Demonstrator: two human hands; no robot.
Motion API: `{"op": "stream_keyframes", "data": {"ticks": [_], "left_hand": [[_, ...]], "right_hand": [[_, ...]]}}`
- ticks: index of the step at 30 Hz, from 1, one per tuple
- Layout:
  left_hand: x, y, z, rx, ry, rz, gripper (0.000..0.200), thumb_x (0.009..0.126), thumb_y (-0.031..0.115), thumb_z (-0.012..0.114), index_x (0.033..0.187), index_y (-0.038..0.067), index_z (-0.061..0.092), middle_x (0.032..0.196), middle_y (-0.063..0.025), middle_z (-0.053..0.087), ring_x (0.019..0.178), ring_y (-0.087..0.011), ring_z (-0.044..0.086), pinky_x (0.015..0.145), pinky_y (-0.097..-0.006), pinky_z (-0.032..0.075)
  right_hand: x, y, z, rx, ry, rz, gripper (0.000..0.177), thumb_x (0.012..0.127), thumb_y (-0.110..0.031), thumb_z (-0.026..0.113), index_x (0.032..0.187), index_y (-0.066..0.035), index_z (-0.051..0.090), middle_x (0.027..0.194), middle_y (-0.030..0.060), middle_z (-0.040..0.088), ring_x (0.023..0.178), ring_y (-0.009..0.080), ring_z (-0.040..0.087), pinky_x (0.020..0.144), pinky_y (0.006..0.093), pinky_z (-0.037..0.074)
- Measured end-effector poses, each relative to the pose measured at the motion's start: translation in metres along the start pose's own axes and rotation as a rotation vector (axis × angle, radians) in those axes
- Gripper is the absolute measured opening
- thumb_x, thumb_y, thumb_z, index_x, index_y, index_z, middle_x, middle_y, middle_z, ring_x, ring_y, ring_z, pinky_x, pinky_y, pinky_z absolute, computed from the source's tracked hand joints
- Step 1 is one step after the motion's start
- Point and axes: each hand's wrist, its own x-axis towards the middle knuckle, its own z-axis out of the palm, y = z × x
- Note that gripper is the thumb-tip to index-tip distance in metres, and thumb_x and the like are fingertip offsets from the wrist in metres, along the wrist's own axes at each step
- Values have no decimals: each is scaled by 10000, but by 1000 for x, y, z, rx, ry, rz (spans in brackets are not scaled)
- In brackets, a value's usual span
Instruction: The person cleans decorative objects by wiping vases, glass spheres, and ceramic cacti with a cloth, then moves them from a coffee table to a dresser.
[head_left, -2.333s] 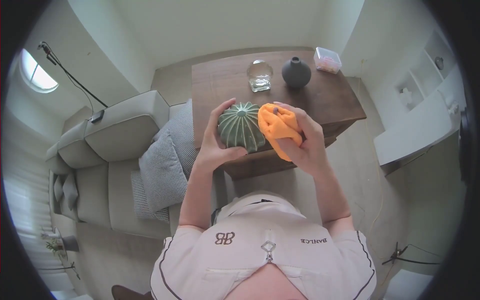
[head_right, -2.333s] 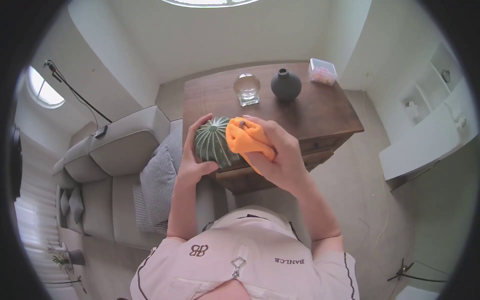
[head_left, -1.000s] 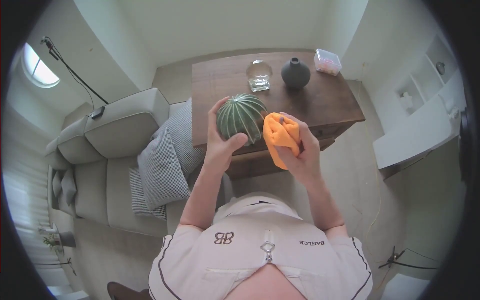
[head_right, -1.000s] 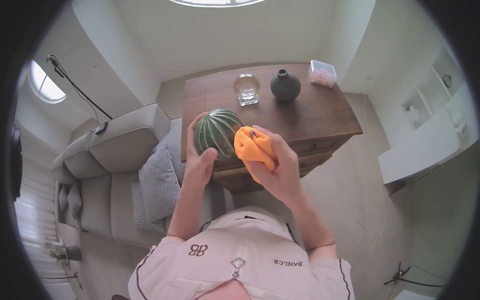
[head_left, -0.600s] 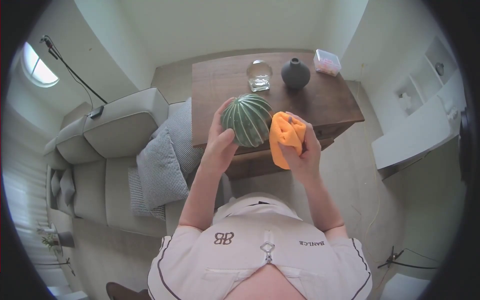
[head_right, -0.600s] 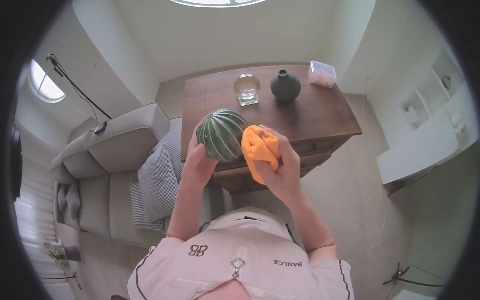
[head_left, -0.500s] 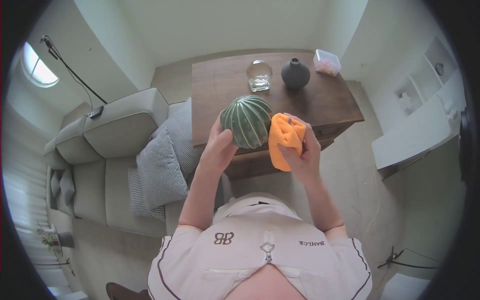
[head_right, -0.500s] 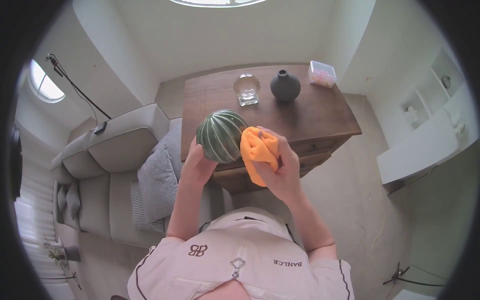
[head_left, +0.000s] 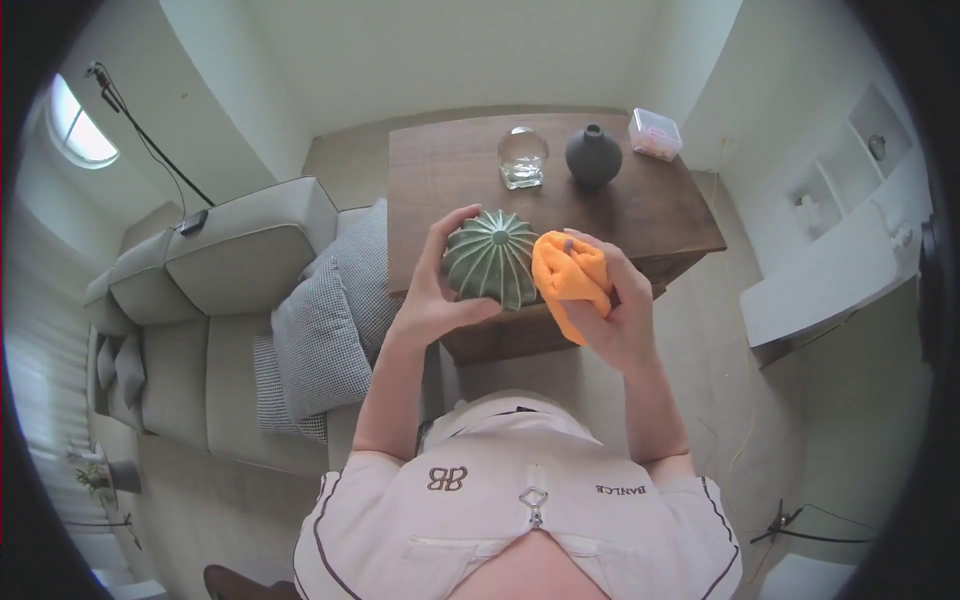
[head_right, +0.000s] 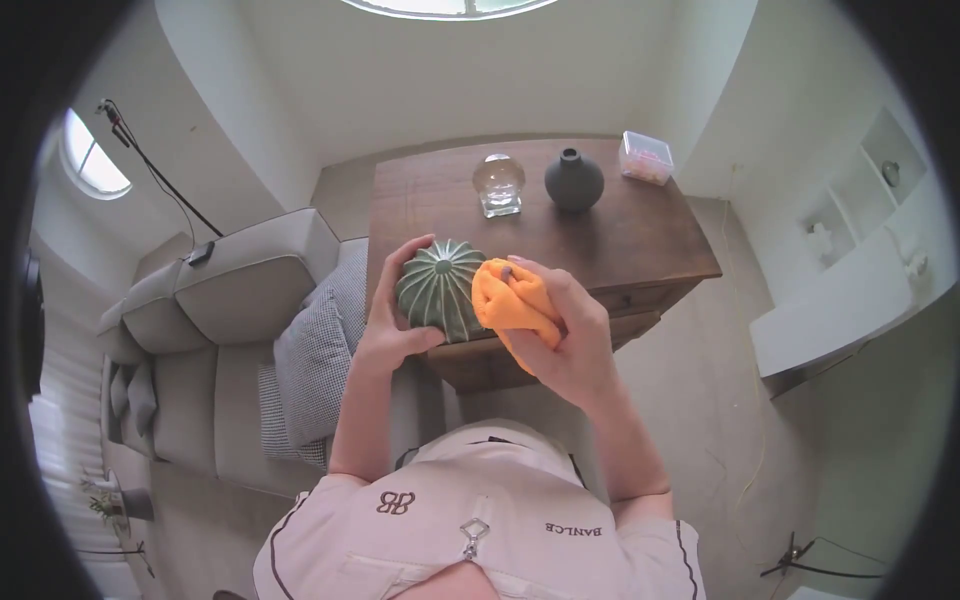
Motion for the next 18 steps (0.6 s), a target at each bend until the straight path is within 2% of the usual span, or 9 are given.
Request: {"op": "stream_keyframes", "data": {"ticks": [3,6,8,12,15,18], "left_hand": [[-1,8,-1,99,-25,-22,891,626,175,845,1371,96,362,1220,-107,459,1084,-197,528,954,-301,443],[-2,-1,-1,-17,13,-18,874,635,186,834,1364,89,361,1235,-121,461,1086,-205,531,934,-311,458],[-2,-12,1,-244,78,-35,919,661,326,831,1369,60,310,1241,-127,466,1090,-214,534,902,-320,487],[-5,-25,9,-397,99,-68,844,757,428,745,1366,57,293,1199,-103,501,1040,-210,564,788,-316,530],[-5,-27,14,-428,103,-79,742,789,443,718,1307,63,346,1175,-100,532,1029,-217,580,795,-336,535],[-6,-28,13,-396,160,-75,797,759,405,759,1331,53,329,1172,-113,518,1022,-210,573,804,-317,533]], "right_hand": [[-1,-2,-4,-93,-87,2,396,810,-104,651,1190,-37,564,1156,121,618,875,183,599,779,262,480],[-3,0,2,-70,-59,-16,400,811,-111,648,1196,-44,565,1140,91,617,814,155,569,739,241,466],[-5,3,8,-35,2,-33,389,796,-111,638,1174,-57,563,1193,138,593,891,198,595,791,269,469],[-15,8,17,8,66,28,442,805,-133,652,1214,-44,511,1250,141,561,1002,215,595,806,276,495],[-17,10,16,-4,82,51,420,820,-176,651,1193,-44,510,1246,150,561,1007,230,592,809,285,488],[-16,9,13,-43,89,-22,399,797,-144,672,1165,-61,541,1223,148,579,939,223,615,767,277,502]]}}
